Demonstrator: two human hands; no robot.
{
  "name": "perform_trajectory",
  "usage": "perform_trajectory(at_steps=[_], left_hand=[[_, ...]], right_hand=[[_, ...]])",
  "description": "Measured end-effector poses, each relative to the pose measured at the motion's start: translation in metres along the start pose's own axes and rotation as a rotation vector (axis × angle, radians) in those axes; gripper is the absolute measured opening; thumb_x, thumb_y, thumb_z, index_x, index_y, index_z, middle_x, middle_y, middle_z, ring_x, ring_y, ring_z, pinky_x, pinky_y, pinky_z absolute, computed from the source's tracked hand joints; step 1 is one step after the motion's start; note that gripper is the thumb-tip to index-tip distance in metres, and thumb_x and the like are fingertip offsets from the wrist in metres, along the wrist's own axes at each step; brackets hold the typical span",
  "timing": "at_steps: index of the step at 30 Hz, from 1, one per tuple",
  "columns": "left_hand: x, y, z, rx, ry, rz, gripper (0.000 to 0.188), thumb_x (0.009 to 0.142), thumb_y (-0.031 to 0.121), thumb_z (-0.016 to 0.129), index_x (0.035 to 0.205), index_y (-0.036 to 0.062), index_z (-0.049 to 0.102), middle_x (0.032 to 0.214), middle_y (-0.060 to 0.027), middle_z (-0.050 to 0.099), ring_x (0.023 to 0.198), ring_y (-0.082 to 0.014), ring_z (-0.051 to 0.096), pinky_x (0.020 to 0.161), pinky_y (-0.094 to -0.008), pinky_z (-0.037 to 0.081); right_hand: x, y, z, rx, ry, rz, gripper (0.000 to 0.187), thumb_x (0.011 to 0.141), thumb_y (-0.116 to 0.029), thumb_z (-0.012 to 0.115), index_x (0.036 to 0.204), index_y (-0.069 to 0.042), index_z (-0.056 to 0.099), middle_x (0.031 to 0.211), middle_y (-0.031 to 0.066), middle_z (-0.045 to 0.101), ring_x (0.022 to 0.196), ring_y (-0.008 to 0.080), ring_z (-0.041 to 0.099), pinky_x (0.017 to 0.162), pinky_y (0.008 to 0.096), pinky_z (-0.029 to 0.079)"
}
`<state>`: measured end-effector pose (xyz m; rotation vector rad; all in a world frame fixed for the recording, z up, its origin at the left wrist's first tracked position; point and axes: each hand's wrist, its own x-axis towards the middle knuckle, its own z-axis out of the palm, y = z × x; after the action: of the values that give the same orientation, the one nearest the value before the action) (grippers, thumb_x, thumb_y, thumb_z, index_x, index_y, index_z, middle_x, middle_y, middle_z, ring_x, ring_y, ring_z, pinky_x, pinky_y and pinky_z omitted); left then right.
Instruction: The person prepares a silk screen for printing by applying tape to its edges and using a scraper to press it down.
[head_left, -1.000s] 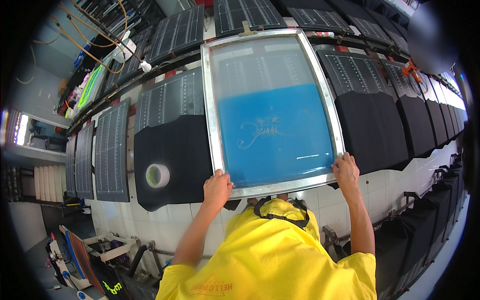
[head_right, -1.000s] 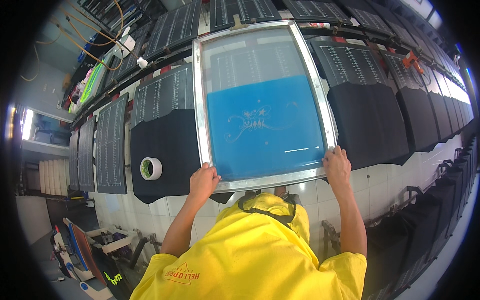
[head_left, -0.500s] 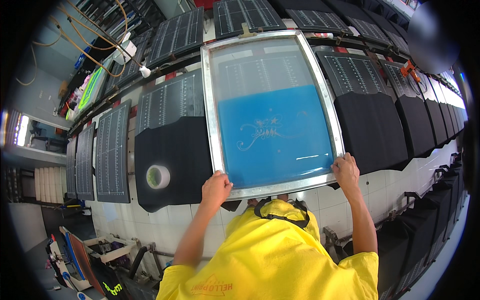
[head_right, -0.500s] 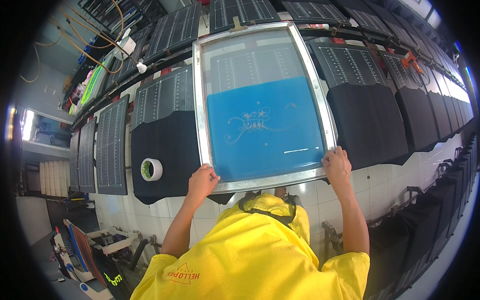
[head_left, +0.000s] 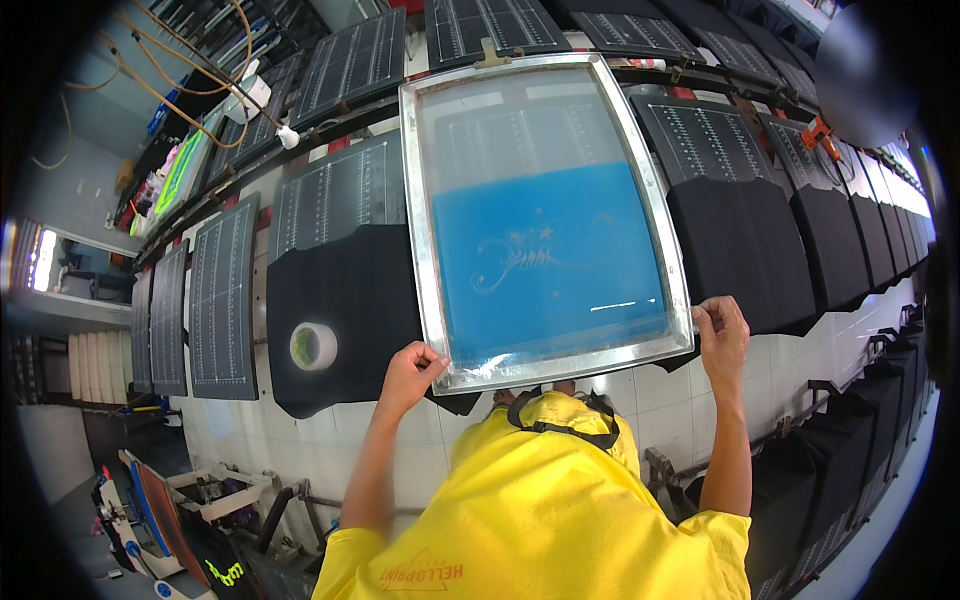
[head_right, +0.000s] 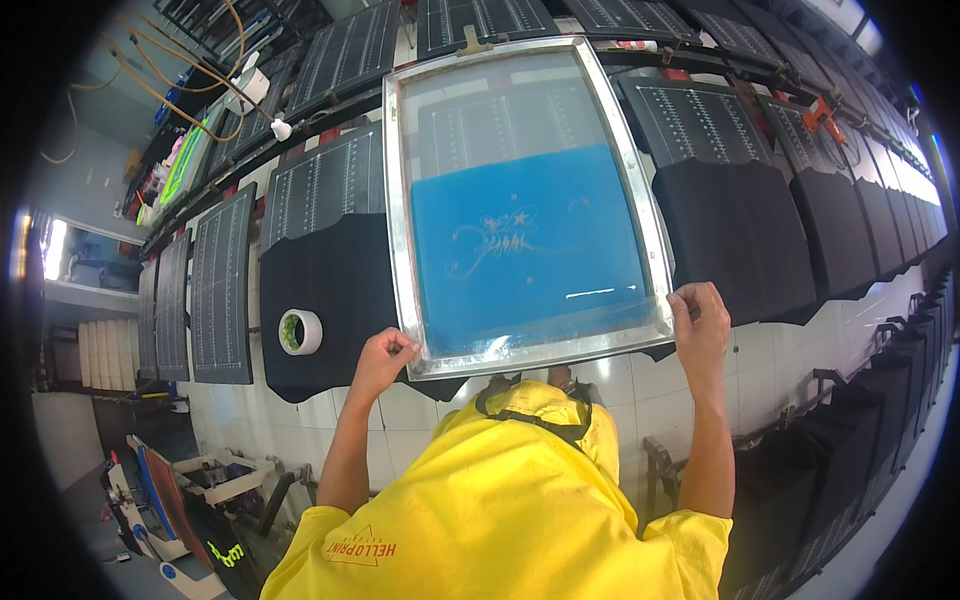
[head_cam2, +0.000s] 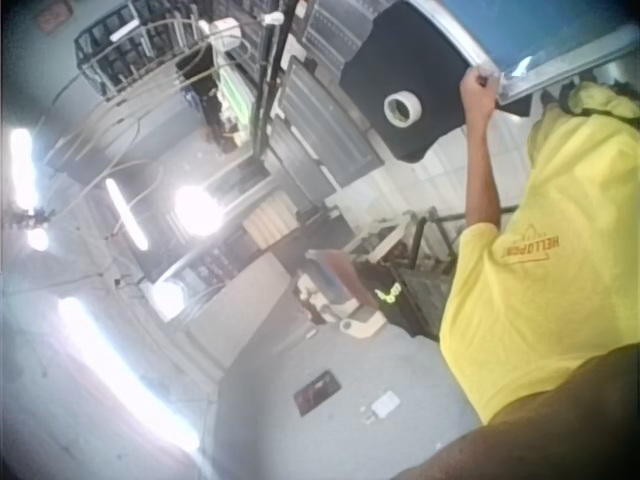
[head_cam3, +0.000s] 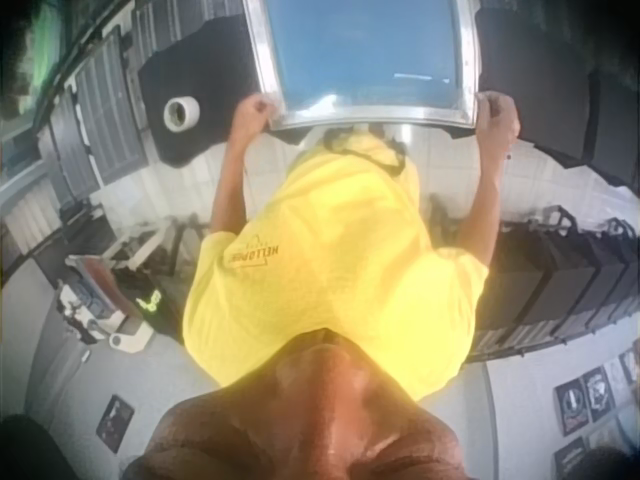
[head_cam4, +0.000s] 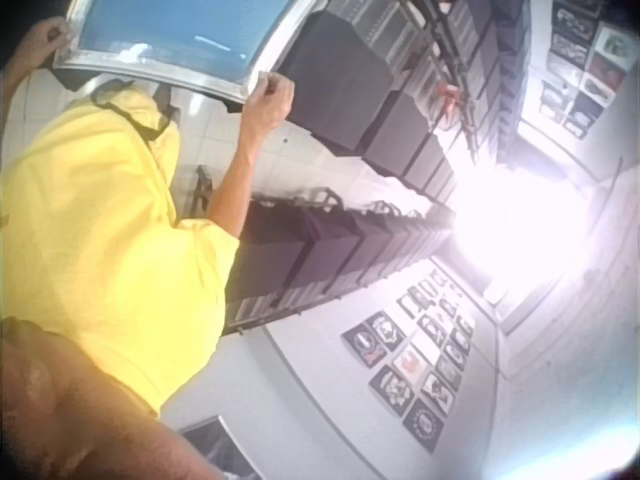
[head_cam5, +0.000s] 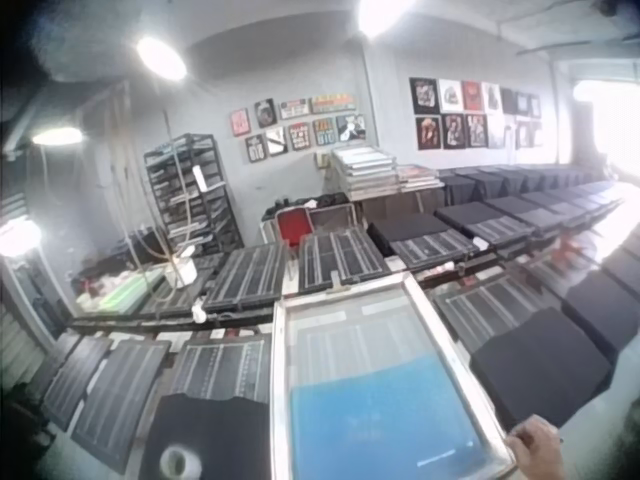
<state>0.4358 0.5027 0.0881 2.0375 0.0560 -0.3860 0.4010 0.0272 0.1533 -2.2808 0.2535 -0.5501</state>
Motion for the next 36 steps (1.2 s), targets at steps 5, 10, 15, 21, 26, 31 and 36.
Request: perform_trajectory(at_steps=[5,10,15,21,26,31,36], left_hand=[[-0.005,0.011,-0.001,0.195,-0.035,0.046,0.023,0.085,0.015,0.08,0.079,-0.0011,0.065,0.08,-0.0035,0.053,0.068,-0.0136,0.057,0.064,-0.0298,0.047],[-0.005,0.018,0.011,0.378,-0.035,0.091,0.023,0.083,0.017,0.08,0.079,0.0002,0.066,0.086,-0.0053,0.055,0.071,-0.0188,0.061,0.067,-0.0345,0.049],[-0.002,0.02,0.015,0.446,-0.03,0.079,0.02,0.083,0.016,0.079,0.079,0.0026,0.065,0.089,-0.0062,0.054,0.073,-0.0239,0.061,0.069,-0.039,0.049],[0.004,0.017,0.017,0.528,-0.035,0.162,0.018,0.083,0.015,0.078,0.08,0.0038,0.064,0.091,-0.0084,0.055,0.074,-0.0298,0.061,0.069,-0.0428,0.048],[0.005,0.019,0.02,0.588,-0.01,0.19,0.019,0.082,0.014,0.078,0.079,0.004,0.062,0.089,-0.009,0.054,0.075,-0.0307,0.061,0.068,-0.0441,0.048],[0.005,0.025,0.023,0.575,-0.007,0.166,0.02,0.083,0.013,0.078,0.079,0.0039,0.06,0.087,-0.0093,0.053,0.077,-0.0302,0.061,0.067,-0.0437,0.048],[0.006,0.026,0.024,0.618,-0.005,0.146,0.02,0.084,0.014,0.077,0.079,0.0043,0.06,0.088,-0.0098,0.053,0.079,-0.0303,0.062,0.07,-0.0444,0.05]], right_hand=[[-0.009,0.028,0.006,-0.23,-0.189,0.035,0.011,0.083,-0.007,0.075,0.085,-0.002,0.066,0.081,0.0079,0.059,0.078,0.0249,0.061,0.072,0.0377,0.049],[-0.022,0.053,0.021,-0.375,-0.277,0.08,0.013,0.081,-0.013,0.078,0.085,-0.005,0.068,0.084,0.008,0.06,0.087,0.0282,0.061,0.076,0.041,0.049],[-0.02,0.052,0.03,-0.486,-0.308,0.003,0.013,0.083,-0.015,0.078,0.086,-0.006,0.07,0.091,0.0079,0.058,0.091,0.0277,0.059,0.08,0.0414,0.051],[-0.017,0.048,0.033,-0.564,-0.317,-0.074,0.012,0.081,-0.014,0.078,0.086,-0.006,0.071,0.093,0.0075,0.058,0.091,0.0267,0.06,0.077,0.0405,0.052],[-0.016,0.052,0.037,-0.594,-0.316,-0.111,0.012,0.08,-0.014,0.078,0.085,-0.006,0.07,0.092,0.0078,0.057,0.09,0.0276,0.059,0.076,0.0414,0.052],[-0.014,0.052,0.04,-0.62,-0.327,-0.113,0.012,0.08,-0.015,0.078,0.085,-0.007,0.07,0.092,0.0079,0.056,0.09,0.0277,0.059,0.075,0.0417,0.053],[-0.011,0.053,0.042,-0.62,-0.336,-0.117,0.013,0.08,-0.015,0.078,0.085,-0.007,0.07,0.092,0.008,0.055,0.09,0.0273,0.058,0.075,0.0418,0.053]])
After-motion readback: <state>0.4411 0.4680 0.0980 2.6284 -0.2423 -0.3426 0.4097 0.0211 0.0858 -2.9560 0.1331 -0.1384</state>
